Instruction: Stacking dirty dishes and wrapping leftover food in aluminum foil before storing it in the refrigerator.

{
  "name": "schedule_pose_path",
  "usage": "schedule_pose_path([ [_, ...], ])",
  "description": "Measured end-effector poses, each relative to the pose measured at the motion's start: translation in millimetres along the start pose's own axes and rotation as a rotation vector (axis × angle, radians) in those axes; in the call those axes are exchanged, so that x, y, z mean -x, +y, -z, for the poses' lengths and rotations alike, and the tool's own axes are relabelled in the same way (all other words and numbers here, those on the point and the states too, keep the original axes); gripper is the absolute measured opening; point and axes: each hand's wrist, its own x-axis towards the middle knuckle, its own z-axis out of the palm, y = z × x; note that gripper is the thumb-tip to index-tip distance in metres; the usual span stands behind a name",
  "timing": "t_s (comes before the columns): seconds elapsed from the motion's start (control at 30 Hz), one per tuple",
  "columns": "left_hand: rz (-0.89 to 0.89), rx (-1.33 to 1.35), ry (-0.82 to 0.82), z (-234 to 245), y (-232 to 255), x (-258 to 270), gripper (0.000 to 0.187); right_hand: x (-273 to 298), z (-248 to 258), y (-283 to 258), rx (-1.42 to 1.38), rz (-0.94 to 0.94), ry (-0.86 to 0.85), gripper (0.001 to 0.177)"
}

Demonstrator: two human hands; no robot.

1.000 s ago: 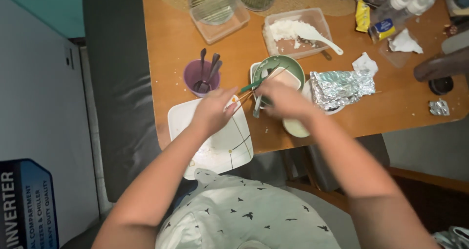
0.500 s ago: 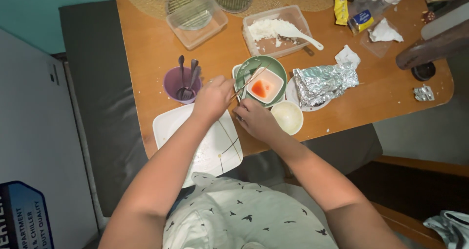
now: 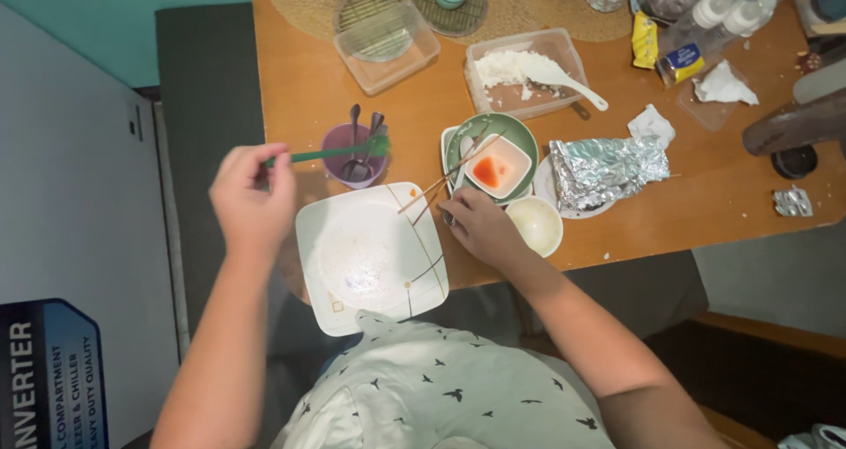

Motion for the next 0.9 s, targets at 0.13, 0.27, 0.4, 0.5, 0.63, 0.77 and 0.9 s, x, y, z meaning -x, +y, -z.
schedule_pose_path([
  [0.13, -0.040, -0.109, 0.009, -4, 2, -6, 0.009, 0, -1, -2, -0.019, 0.017, 0.032, 0.031],
  [0.27, -0.264, -0.314, -0.110, -35, 19, 0, 0.035, 3, 0, -1, -0.028, -0.010, 0.010, 0.032],
  [0.4, -0.429, -0.125, -0.282, -84, 29, 38, 0.038, 6, -4, 6, -0.007, 0.050, 0.056, 0.034],
  [0.5, -0.352, -0.233, -0.448, -132, -12, 70, 0.045, 5, -9, 10, 0.028, 0.100, 0.049, 0.037],
  [0.63, -0.115, -0.368, -0.638, -165, -36, 75, 0.040, 7, -7, 13, 0.068, 0.085, 0.011, 0.035],
  [0.77, 0.101, -0.205, -0.652, -162, -41, 78, 0.022, 10, 7, 0, 0.050, 0.113, 0.160, 0.035],
  [0.9, 0.237, -0.032, -0.564, -129, -18, 68, 0.022, 6, 32, -7, 0.018, 0.055, 0.323, 0.028],
])
